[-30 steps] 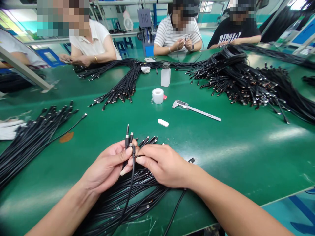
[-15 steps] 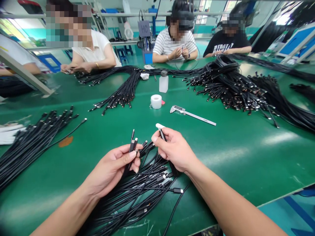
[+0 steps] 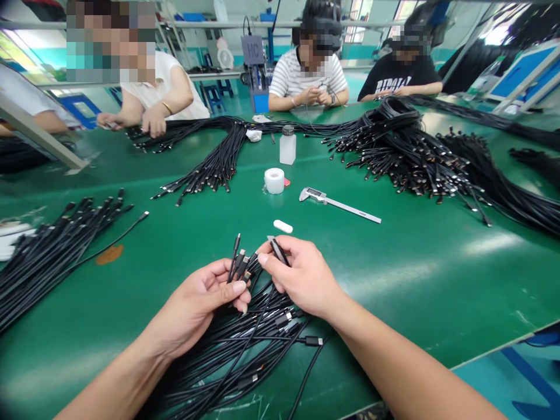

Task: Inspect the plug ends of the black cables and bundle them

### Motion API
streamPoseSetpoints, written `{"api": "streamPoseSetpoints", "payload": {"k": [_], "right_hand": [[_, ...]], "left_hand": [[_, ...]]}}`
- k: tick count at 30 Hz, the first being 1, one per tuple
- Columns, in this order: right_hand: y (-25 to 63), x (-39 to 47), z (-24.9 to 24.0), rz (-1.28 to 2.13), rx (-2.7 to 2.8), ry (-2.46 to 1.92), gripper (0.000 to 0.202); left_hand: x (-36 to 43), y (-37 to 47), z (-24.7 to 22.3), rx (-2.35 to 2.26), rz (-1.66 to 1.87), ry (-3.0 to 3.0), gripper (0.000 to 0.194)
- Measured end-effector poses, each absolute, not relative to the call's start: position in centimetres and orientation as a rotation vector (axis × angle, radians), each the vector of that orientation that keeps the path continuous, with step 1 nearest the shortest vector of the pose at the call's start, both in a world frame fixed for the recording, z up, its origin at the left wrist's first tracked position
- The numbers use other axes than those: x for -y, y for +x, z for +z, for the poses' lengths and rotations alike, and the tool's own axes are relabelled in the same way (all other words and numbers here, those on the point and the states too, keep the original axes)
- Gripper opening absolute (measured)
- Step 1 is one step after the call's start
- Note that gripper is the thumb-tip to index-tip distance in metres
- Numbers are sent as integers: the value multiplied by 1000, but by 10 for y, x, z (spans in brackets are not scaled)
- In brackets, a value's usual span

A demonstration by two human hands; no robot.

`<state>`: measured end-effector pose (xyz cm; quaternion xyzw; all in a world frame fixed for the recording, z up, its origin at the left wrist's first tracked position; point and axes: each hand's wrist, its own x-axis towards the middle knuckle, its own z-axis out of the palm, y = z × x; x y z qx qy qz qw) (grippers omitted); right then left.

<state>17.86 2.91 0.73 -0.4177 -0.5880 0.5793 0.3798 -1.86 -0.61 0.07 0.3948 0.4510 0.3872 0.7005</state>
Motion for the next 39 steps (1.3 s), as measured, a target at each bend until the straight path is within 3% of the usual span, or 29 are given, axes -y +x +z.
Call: {"api": "streamPoseSetpoints", "payload": {"k": [11, 24, 31, 39], "right_hand": [[173, -25, 5, 1583, 1566, -1073, 15], [176, -28, 4, 1625, 1417, -1027, 25], [176, -31, 5, 1750, 1251, -1006, 38], [176, -28, 3, 1790, 1316, -918, 34]], "left_hand": [[7, -15, 2, -985, 834, 828, 36], [7, -12, 5, -1034, 852, 770, 35], [15, -10, 4, -1258, 744, 1115, 37], [18, -4, 3, -1316, 715, 1181, 36]]}}
